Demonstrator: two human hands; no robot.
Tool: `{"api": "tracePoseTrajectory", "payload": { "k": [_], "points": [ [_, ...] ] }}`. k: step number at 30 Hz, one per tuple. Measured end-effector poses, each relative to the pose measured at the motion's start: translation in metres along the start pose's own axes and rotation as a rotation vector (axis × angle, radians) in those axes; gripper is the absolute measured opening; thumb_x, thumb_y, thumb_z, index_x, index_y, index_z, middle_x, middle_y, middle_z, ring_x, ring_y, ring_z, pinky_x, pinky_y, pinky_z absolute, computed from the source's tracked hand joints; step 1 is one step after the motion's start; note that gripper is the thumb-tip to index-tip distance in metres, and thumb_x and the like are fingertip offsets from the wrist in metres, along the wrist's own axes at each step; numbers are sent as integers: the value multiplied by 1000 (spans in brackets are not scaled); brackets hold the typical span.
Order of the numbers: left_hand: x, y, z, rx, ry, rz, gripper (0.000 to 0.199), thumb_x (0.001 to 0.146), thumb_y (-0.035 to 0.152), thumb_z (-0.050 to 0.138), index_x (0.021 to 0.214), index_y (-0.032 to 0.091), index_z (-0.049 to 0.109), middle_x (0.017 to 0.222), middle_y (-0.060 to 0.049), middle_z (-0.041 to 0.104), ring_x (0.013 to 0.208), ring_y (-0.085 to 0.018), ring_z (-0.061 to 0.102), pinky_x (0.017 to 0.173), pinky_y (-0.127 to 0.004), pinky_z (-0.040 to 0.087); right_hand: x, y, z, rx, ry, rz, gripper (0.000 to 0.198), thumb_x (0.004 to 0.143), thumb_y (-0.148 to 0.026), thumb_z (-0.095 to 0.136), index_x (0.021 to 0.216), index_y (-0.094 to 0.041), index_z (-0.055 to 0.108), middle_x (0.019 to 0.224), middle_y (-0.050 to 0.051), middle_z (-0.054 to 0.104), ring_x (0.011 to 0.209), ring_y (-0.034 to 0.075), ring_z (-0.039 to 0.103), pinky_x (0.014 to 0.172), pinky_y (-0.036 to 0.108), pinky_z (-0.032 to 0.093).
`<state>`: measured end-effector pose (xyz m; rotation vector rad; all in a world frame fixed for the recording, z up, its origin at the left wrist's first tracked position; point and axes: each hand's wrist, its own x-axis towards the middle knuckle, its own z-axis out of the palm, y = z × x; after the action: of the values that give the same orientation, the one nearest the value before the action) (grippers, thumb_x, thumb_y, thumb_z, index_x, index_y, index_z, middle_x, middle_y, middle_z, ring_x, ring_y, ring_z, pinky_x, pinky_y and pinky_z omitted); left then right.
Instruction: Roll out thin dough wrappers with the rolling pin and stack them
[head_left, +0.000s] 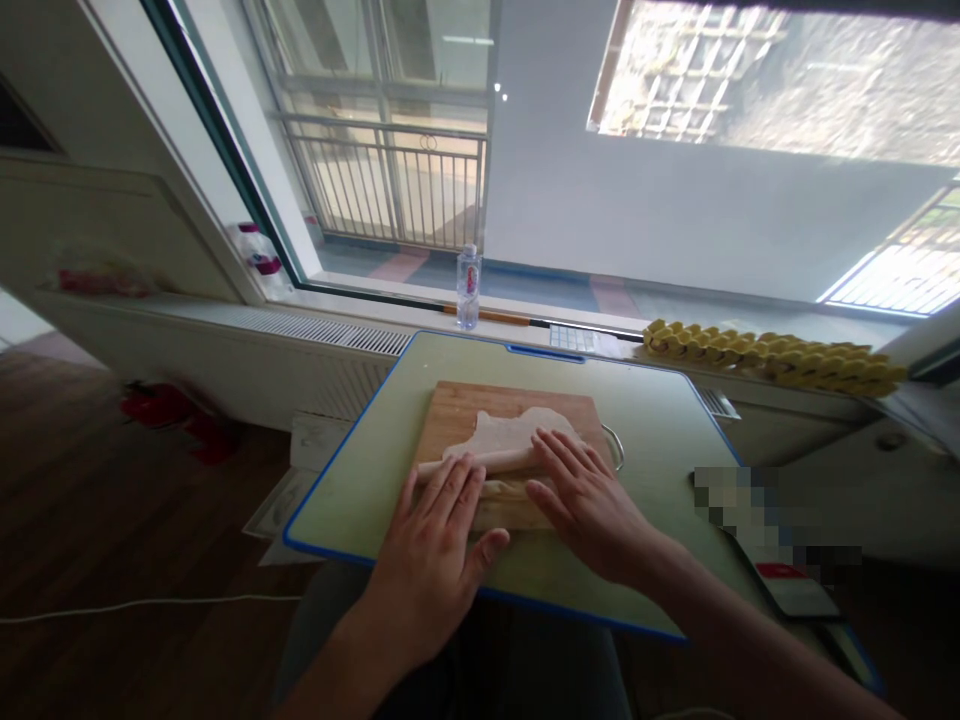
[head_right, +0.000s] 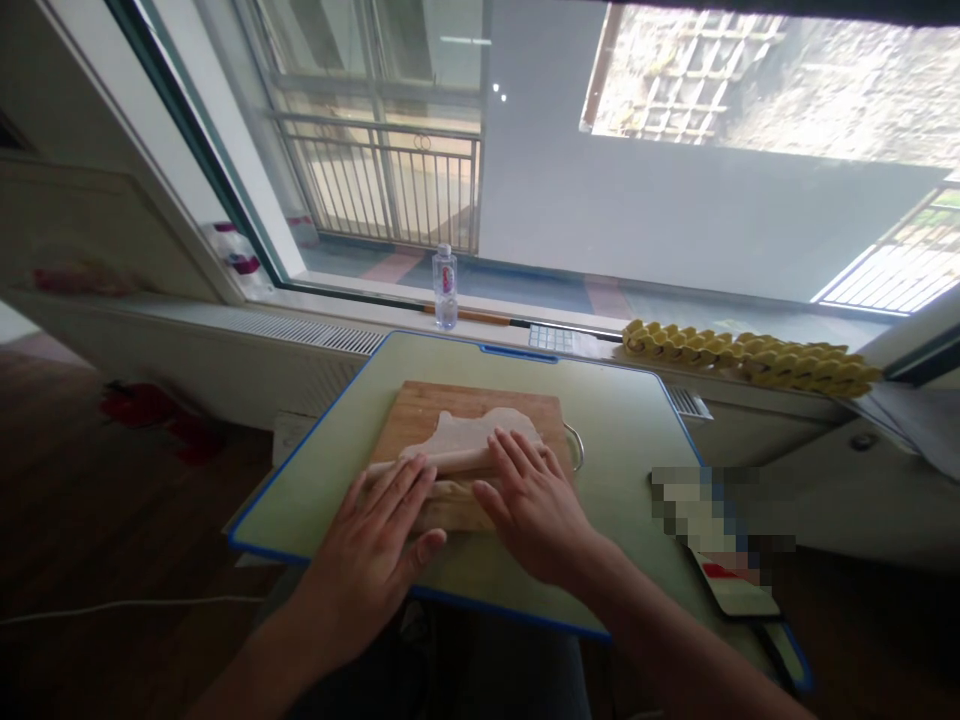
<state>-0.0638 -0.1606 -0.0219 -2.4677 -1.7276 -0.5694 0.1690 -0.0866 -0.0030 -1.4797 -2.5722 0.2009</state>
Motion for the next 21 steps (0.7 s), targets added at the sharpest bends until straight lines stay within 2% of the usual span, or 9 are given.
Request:
{"api": "tracePoseTrajectory", "payload": {
  "k": [2,4,7,11,13,15,17,19,21],
  "points": [
    [-5,1,-3,-14,-29,13,68,104,59,37,160,20,40,165,-11,40,153,-29,38,127,-55,29,-9,0,2,-2,8,13,72,107,-62,25,162,-18,36,170,10,31,159,27,23,128,52,20],
    [6,-6,0,-42,-55,-25,67,105,59,34,160,21,39,165,-10,40,154,-28,38,126,-55,29,0,1,5,-12,10,34,72,107,-61,24,163,-17,34,170,10,30,160,27,21,128,54,19],
    [46,-23,9,-74,-104,-145,70,105,62,24,161,23,38,167,-9,38,155,-29,34,127,-60,25,42,5,7,-35,-1,73,72,107,-62,22,164,-19,32,170,10,32,158,28,24,127,55,20],
    [109,-47,18,-61,-206,-280,74,103,66,16,159,26,42,169,-7,35,158,-31,26,126,-68,15,108,11,3,-67,-15,148,72,105,-67,22,159,-23,41,169,9,34,156,34,27,123,60,22],
    [128,-55,18,-53,-251,-308,75,102,69,15,158,28,44,170,-7,32,158,-34,25,125,-71,12,126,11,0,-74,-11,177,70,106,-67,21,156,-26,45,168,9,36,154,35,29,122,63,22],
    [133,-60,17,-55,-267,-293,74,101,70,19,157,29,45,171,-7,32,157,-35,25,124,-71,12,128,12,-2,-71,3,171,69,106,-67,21,154,-27,47,167,9,38,153,34,31,122,61,23],
    [127,-63,16,-64,-245,-232,69,100,69,30,154,30,48,169,-7,35,156,-35,27,124,-68,16,117,15,-2,-55,21,111,68,104,-69,26,153,-27,50,166,9,40,154,34,30,121,58,24],
    [114,-63,15,-87,-199,-154,55,100,59,43,144,29,57,162,-8,46,152,-33,35,123,-62,22,99,20,-1,-29,45,-16,64,102,-70,39,148,-28,55,165,8,42,154,32,29,122,54,25],
    [105,-62,14,-117,-142,-102,37,99,43,50,129,27,64,147,-8,60,141,-29,48,122,-57,26,81,26,0,-6,95,-130,53,100,-62,52,138,-28,64,161,6,48,154,30,30,123,50,25]
  ]
}}
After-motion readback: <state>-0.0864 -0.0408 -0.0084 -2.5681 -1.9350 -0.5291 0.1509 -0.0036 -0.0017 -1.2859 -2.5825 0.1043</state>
